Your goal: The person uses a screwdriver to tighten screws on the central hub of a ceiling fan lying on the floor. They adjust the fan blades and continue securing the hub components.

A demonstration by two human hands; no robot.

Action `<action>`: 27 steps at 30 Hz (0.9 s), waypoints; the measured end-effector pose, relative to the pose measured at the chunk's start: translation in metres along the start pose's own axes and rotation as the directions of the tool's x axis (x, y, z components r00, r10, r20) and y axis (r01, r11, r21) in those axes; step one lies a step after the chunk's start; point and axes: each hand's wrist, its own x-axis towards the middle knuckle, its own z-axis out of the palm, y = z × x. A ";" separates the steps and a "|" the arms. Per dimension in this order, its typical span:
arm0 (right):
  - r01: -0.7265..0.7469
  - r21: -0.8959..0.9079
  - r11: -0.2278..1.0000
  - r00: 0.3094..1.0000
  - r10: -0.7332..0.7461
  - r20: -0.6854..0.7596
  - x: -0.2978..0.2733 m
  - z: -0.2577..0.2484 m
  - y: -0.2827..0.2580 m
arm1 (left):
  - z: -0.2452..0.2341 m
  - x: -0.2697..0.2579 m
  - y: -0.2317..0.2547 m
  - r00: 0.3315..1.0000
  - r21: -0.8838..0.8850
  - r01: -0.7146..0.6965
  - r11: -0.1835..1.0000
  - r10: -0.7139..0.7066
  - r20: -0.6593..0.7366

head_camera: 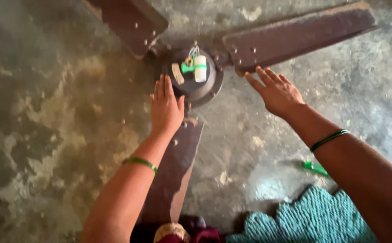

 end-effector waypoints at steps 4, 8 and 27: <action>-0.075 0.060 0.995 0.992 0.069 0.106 -0.021 -0.002 -0.008 | -0.007 0.004 0.018 0.973 -0.019 0.184 0.983 -0.180 0.147; -0.091 0.128 0.988 0.993 0.080 0.090 -0.027 -0.010 -0.011 | -0.014 0.011 0.022 0.949 0.024 0.230 0.973 -0.229 0.216; -0.038 0.151 0.988 0.992 0.018 0.128 -0.112 0.048 0.024 | -0.067 -0.084 0.064 0.890 0.174 0.301 0.938 -0.342 0.302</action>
